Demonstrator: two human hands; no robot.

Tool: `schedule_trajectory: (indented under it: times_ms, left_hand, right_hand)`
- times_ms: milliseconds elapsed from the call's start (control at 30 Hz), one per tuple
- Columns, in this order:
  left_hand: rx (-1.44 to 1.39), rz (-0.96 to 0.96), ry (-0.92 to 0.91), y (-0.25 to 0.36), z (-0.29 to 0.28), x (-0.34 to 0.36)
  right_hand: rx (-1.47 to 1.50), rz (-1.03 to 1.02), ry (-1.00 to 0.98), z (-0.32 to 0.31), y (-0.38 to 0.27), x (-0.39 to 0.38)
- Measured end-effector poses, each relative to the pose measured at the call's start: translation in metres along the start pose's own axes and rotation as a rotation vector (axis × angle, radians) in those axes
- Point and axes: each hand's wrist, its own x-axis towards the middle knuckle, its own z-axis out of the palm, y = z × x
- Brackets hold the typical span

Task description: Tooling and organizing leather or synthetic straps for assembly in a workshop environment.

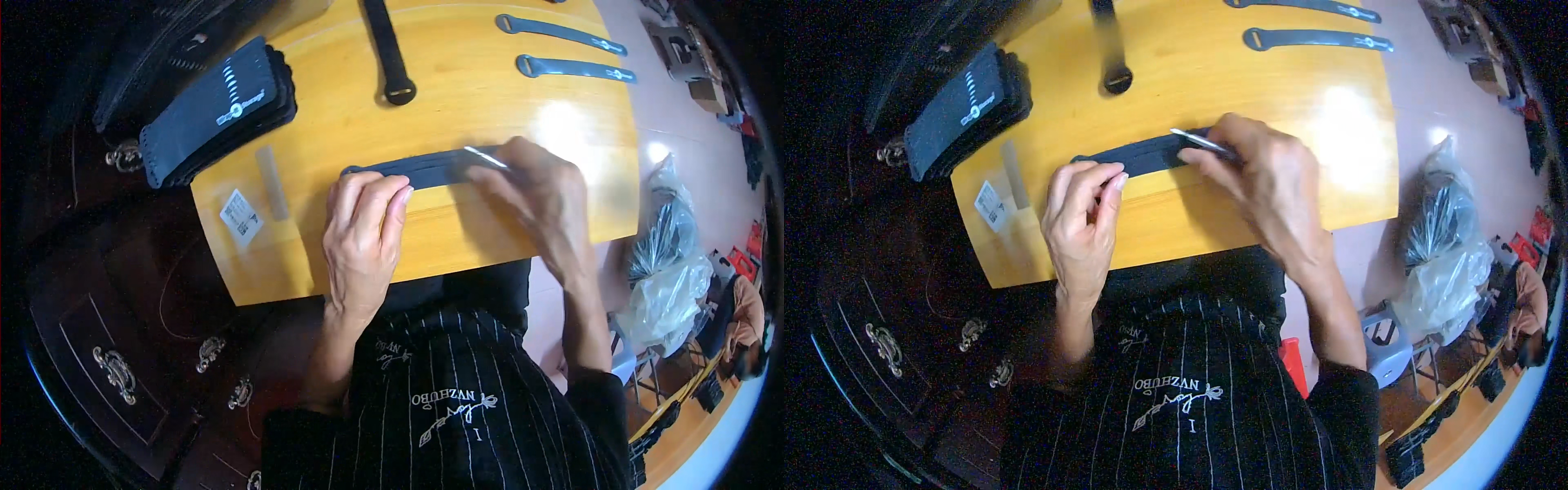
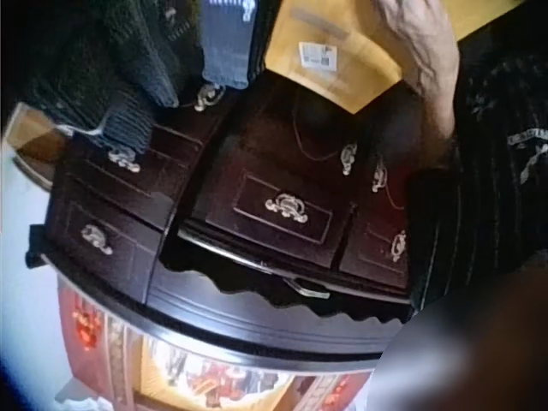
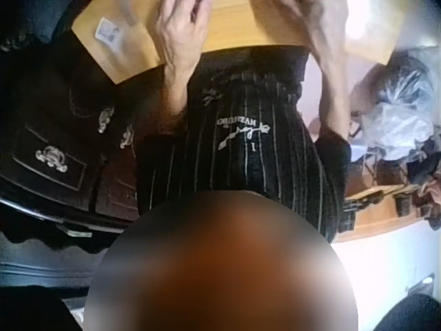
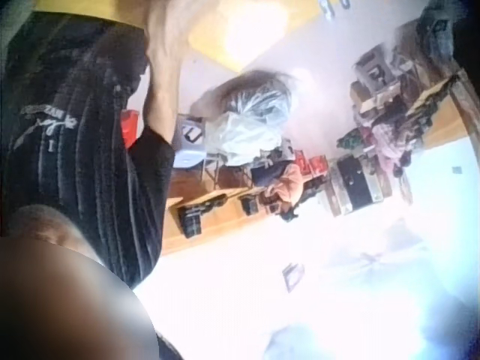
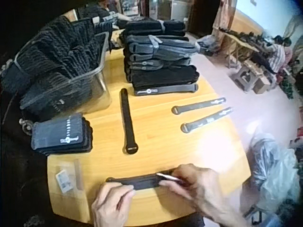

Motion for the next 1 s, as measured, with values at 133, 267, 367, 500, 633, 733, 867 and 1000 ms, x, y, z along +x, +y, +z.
schedule_trajectory:
  times_ms: [133, 267, 367, 500, 633, 733, 867, 1000]
  left_hand:
    - [0.025, -0.008, -0.043, -0.004, 0.009, 0.005]
    - [-0.002, -0.072, -0.061, 0.0, 0.012, 0.006]
    - [0.031, -0.069, -0.061, -0.003, 0.012, 0.003]
    - [0.108, 0.003, -0.071, 0.005, 0.009, 0.005]
    - [0.159, 0.033, -0.072, 0.006, 0.008, 0.004]
    - [0.172, 0.038, -0.081, 0.008, 0.005, 0.001]
    - [0.14, 0.027, -0.085, 0.011, 0.003, -0.002]
    - [0.12, 0.03, -0.064, 0.014, 0.002, -0.007]
  right_hand:
    - [-0.128, -0.06, 0.042, 0.012, 0.012, 0.005]
    - [-0.136, -0.061, 0.044, 0.01, 0.013, 0.005]
    - [0.008, -0.034, -0.131, -0.009, 0.016, 0.013]
    - [-0.158, -0.055, 0.28, -0.046, 0.039, 0.038]
    - [-0.25, -0.146, 0.392, -0.055, 0.069, 0.068]
    - [-0.309, -0.231, 0.374, -0.049, 0.08, 0.071]
    - [-0.249, -0.092, 0.297, -0.053, 0.08, 0.055]
    - [-0.159, 0.054, 0.258, -0.066, 0.065, 0.024]
